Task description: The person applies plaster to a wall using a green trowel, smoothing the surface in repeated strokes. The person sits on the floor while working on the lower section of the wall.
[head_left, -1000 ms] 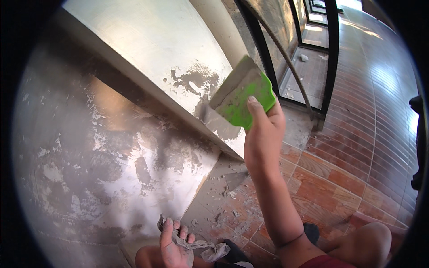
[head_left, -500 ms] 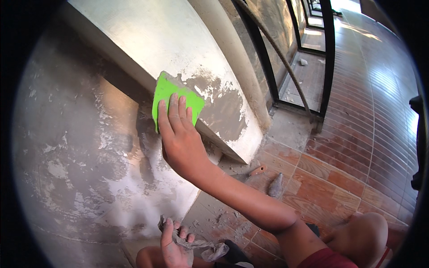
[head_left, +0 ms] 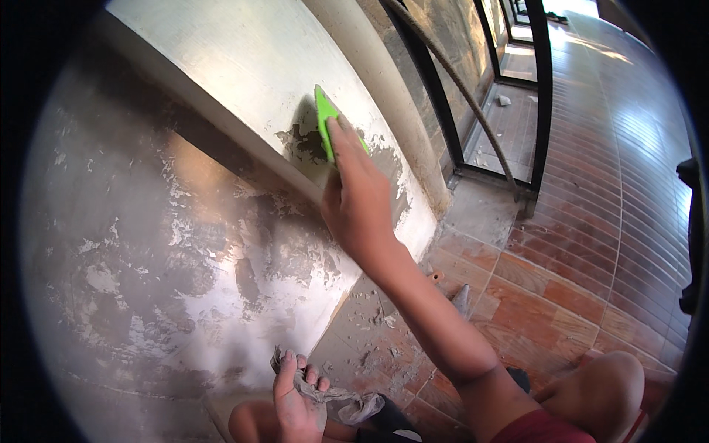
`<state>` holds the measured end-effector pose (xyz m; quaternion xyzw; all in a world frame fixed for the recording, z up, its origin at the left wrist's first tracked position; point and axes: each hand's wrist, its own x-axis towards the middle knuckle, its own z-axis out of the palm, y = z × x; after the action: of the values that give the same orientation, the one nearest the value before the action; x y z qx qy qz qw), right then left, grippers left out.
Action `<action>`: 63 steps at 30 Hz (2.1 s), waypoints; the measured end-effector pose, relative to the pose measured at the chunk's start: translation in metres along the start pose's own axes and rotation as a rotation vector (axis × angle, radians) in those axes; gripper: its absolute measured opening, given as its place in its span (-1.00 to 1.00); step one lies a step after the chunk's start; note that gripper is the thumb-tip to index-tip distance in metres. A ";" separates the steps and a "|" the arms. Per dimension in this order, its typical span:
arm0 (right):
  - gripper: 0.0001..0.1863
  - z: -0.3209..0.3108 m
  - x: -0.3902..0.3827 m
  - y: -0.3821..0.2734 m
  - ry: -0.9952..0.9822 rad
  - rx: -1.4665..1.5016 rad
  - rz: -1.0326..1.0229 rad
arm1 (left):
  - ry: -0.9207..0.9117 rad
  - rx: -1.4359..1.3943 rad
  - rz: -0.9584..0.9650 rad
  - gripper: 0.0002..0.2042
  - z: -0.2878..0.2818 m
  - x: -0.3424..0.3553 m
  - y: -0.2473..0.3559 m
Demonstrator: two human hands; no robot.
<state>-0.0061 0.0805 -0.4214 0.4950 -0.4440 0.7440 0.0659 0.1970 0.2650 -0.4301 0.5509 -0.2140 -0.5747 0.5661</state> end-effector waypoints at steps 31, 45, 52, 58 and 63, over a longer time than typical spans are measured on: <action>-0.33 0.040 -0.047 -0.036 -0.127 -0.013 -0.074 | -0.012 0.011 -0.025 -0.87 0.000 0.009 -0.005; -0.32 -0.008 -0.003 0.011 0.177 -0.005 -0.004 | -0.033 0.003 -0.043 -0.89 0.007 0.003 -0.008; -0.31 0.038 -0.012 0.024 0.039 -0.054 -0.004 | -0.003 0.012 -0.022 -0.88 0.002 0.001 -0.003; -0.28 0.040 -0.053 -0.021 -0.108 0.086 -0.089 | 0.006 0.034 -0.014 -0.87 0.002 0.003 -0.005; -0.34 0.006 -0.066 -0.057 -0.112 0.222 -0.068 | -0.032 0.031 -0.040 -0.86 0.009 0.003 -0.010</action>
<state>0.0617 0.1326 -0.4390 0.5549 -0.3446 0.7571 0.0110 0.1862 0.2616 -0.4373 0.5544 -0.2208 -0.5914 0.5423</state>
